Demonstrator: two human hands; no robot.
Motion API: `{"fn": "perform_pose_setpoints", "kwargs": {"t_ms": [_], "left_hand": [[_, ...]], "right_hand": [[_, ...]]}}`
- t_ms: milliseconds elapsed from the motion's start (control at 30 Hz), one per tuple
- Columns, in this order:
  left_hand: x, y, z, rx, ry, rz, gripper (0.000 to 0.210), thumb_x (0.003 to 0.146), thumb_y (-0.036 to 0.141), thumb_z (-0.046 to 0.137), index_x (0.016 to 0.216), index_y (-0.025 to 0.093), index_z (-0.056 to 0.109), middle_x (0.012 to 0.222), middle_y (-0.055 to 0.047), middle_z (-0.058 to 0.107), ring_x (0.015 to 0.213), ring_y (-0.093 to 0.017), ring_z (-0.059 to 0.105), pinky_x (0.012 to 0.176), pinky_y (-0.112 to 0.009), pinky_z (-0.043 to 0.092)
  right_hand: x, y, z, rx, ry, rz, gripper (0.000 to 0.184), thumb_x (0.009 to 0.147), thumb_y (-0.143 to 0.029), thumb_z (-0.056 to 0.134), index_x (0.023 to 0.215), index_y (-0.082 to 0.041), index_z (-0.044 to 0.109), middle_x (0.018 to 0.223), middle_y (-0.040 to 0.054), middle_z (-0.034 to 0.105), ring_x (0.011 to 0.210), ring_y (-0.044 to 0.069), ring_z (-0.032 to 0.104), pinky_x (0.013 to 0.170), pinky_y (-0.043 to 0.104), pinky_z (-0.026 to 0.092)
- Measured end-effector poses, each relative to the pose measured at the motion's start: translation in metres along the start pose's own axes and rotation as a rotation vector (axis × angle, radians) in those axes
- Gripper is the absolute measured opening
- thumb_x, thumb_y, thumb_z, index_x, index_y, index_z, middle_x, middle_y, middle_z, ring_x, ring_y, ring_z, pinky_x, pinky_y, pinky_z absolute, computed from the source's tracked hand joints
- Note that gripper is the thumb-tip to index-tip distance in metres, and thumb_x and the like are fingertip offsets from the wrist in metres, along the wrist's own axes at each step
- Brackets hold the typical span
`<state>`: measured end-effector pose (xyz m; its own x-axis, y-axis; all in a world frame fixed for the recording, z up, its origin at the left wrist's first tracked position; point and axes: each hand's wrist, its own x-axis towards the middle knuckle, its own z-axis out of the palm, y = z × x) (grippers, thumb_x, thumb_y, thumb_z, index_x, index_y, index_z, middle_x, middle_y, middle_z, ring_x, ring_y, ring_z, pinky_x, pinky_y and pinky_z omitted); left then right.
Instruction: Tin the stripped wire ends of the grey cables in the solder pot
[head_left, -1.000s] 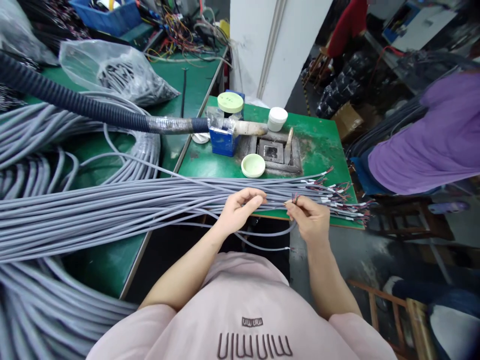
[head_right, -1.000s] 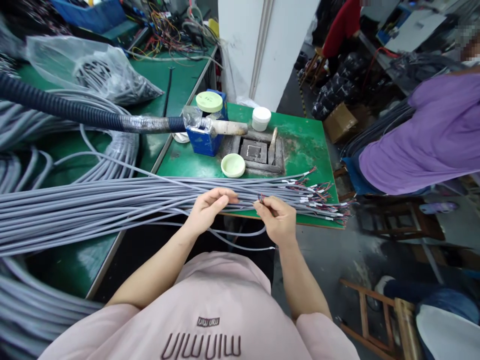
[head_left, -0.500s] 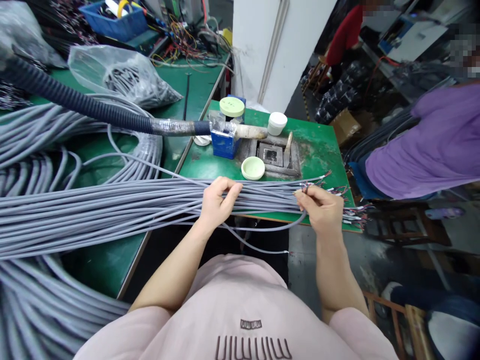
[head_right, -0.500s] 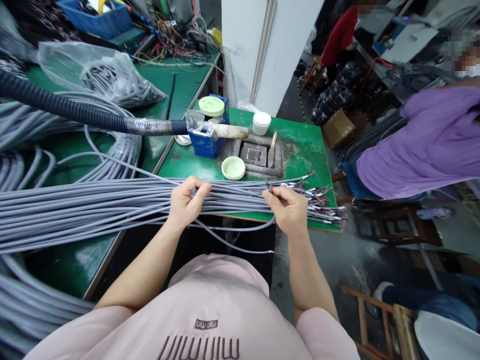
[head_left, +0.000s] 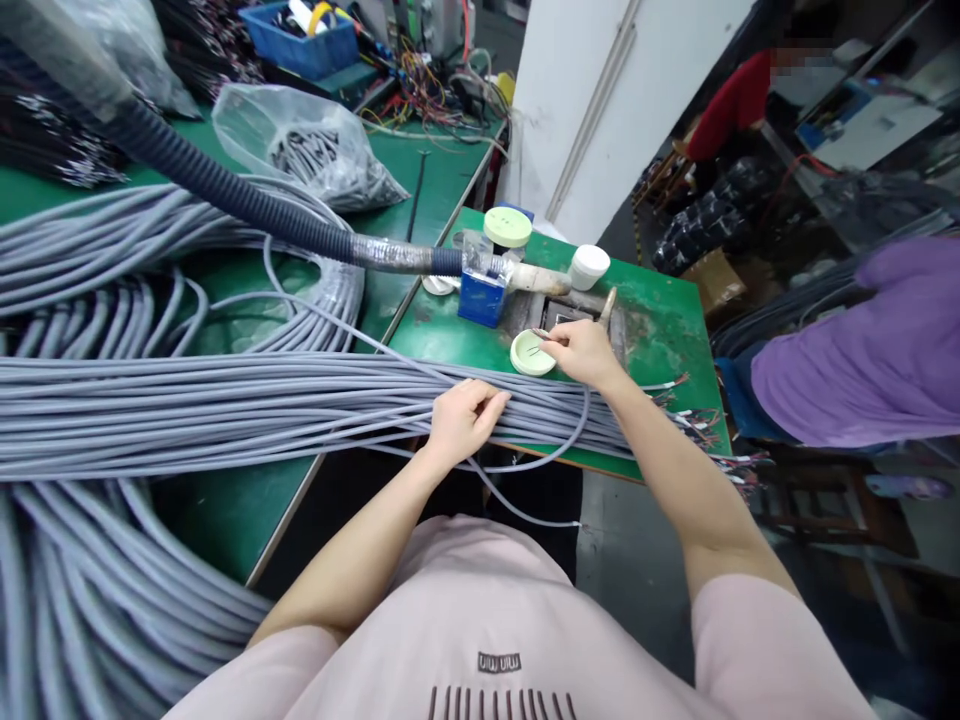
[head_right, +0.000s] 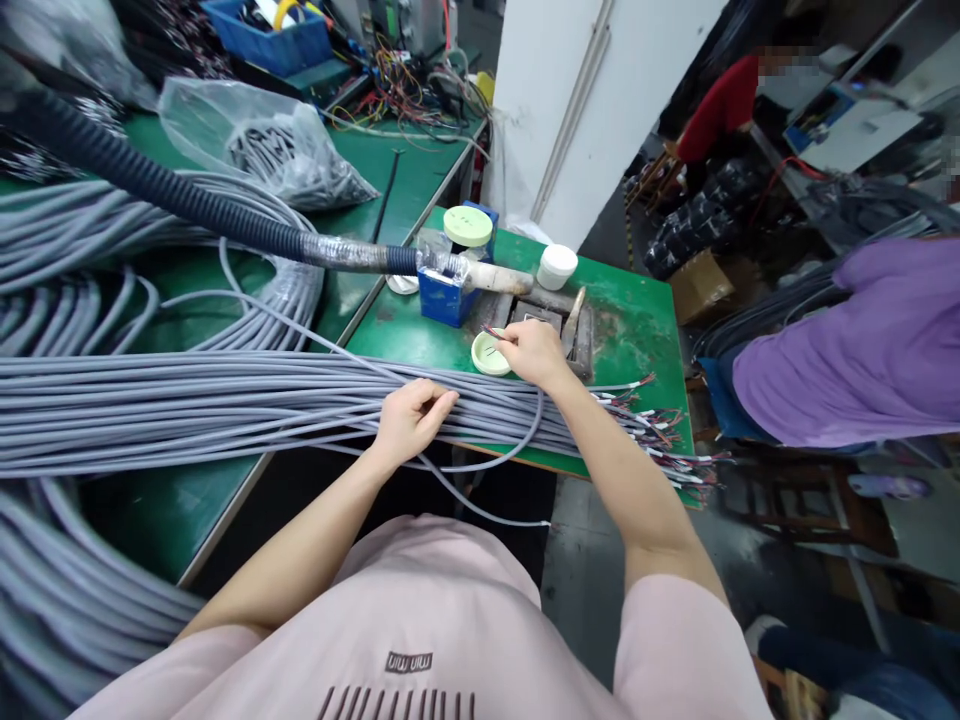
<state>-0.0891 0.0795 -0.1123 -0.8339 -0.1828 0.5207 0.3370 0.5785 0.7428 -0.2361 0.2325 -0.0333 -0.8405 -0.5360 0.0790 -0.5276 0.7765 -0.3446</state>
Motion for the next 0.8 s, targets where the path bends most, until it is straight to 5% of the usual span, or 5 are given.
{"fn": "perform_pose_setpoints", "kwargs": {"t_ms": [500,667,800], "left_hand": [[0.0,-0.001,0.0,0.0,-0.062,-0.027,0.029,0.092,0.033,0.052,0.069,0.018,0.059,0.062,0.0,0.057,0.061,-0.013,0.049,0.062,-0.026,0.037],[0.002,0.0,-0.002,-0.038,-0.059,-0.055,0.029,0.091,0.033,0.054,0.068,0.017,0.059,0.061,0.0,0.057,0.06,-0.012,0.048,0.062,-0.025,0.036],[0.006,-0.002,-0.008,-0.182,-0.124,-0.2,0.03,0.088,0.038,0.057,0.068,0.016,0.06,0.062,0.001,0.057,0.059,-0.011,0.049,0.059,-0.024,0.037]], "right_hand": [[0.013,-0.005,0.014,-0.335,-0.222,0.065,0.021,0.085,-0.029,0.057,0.084,-0.02,0.077,0.087,0.0066,0.073,0.083,0.022,0.064,0.065,0.027,0.038],[0.012,-0.003,0.013,-0.311,-0.198,0.045,0.02,0.083,-0.027,0.058,0.079,-0.019,0.076,0.082,0.0058,0.072,0.078,0.021,0.063,0.063,0.027,0.035],[0.011,0.01,-0.007,-0.166,-0.03,0.036,0.02,0.079,-0.028,0.06,0.072,-0.016,0.074,0.068,0.0028,0.068,0.066,0.017,0.057,0.059,0.026,0.033]]}}
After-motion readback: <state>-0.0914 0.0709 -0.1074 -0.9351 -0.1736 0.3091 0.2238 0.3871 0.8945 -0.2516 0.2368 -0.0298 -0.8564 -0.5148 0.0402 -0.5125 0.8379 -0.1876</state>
